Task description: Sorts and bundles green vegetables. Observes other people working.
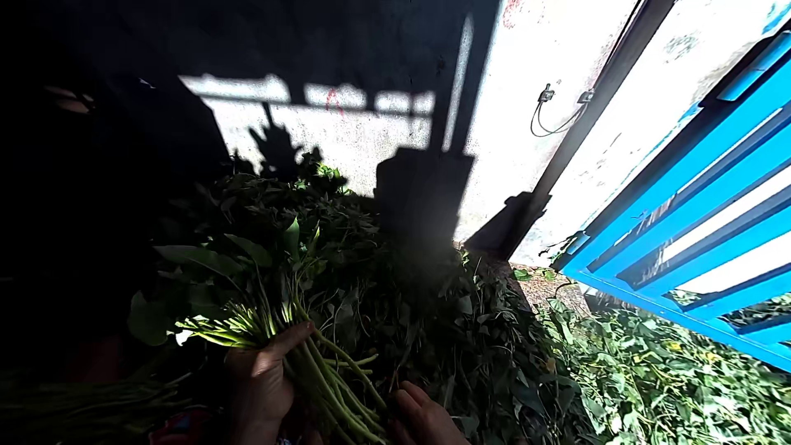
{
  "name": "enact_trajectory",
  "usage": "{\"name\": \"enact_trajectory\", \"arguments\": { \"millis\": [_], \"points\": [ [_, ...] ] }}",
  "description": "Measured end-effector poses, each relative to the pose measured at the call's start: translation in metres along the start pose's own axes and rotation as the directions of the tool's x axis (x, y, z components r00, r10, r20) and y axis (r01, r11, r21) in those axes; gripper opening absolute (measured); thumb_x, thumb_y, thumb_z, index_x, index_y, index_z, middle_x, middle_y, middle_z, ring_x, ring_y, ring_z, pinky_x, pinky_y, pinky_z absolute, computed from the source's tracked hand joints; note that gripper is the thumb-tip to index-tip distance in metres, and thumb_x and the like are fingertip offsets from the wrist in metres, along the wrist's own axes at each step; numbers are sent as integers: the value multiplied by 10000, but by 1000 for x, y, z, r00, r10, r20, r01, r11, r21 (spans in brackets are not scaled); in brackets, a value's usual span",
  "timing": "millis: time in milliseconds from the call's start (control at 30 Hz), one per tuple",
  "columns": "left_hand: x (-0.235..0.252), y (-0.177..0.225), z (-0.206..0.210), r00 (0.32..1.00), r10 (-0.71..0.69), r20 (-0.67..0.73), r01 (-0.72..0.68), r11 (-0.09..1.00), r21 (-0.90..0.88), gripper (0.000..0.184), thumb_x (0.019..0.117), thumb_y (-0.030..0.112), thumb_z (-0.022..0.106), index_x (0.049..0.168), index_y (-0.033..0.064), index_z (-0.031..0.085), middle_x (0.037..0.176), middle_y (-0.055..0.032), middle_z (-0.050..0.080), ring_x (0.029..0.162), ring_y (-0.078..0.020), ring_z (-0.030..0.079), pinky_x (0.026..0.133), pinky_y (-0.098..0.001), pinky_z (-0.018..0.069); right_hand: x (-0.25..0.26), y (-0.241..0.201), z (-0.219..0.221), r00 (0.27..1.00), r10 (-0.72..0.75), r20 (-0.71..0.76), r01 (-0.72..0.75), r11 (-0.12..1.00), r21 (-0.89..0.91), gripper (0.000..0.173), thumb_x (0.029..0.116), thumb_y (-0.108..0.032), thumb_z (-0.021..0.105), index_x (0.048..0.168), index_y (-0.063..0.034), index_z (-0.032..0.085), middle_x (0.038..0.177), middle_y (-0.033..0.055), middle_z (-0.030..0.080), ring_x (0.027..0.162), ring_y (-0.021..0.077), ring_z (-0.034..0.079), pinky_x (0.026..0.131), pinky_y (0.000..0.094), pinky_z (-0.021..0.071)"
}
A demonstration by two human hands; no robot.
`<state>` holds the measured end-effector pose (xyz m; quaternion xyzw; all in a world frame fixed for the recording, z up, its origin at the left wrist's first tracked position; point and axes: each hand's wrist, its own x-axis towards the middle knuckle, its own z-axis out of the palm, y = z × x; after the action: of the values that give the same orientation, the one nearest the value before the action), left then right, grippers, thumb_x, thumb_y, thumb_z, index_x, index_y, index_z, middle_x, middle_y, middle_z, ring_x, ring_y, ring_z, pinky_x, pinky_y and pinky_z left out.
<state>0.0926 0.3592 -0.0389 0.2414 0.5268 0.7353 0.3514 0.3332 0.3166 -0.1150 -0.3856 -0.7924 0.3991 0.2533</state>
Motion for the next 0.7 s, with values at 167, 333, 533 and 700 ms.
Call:
{"name": "enact_trajectory", "arguments": {
  "millis": [167,333,533,700],
  "points": [
    [3,3,-4,999,19,48,-20,1000,20,514,603,-76,803,1068,-59,586,840,-207,696,682,-317,721,581,-467,642,2,13,-7,993,-16,-114,-18,957,-290,244,989,-170,570,1183,-108,703,1081,139,662,1039,317,654,837,480,572],
    [0,7,-2,998,48,49,-51,997,51,589,563,-70,824,1100,-43,583,881,-180,710,736,-296,735,610,-465,649,7,21,-26,968,-22,-249,-110,857,-503,206,1012,-198,551,1097,-114,720,1031,85,700,976,263,695,820,450,581],
    [1,-1,1,994,71,-86,-73,997,-14,446,662,-116,757,1067,-41,586,834,-172,692,661,-287,709,574,-450,637,-1,13,-10,958,-61,-280,-102,840,-533,261,1015,-224,562,870,-29,659,800,128,678,763,278,722,689,413,613],
    [2,-1,1,986,27,-166,-28,1000,-5,442,691,-146,746,1097,-63,594,845,-196,696,657,-300,711,575,-456,637,-7,21,-5,938,-89,-335,-103,851,-515,483,1022,-409,558,680,-73,613,646,80,628,609,233,675,538,399,561]
  ]
}}
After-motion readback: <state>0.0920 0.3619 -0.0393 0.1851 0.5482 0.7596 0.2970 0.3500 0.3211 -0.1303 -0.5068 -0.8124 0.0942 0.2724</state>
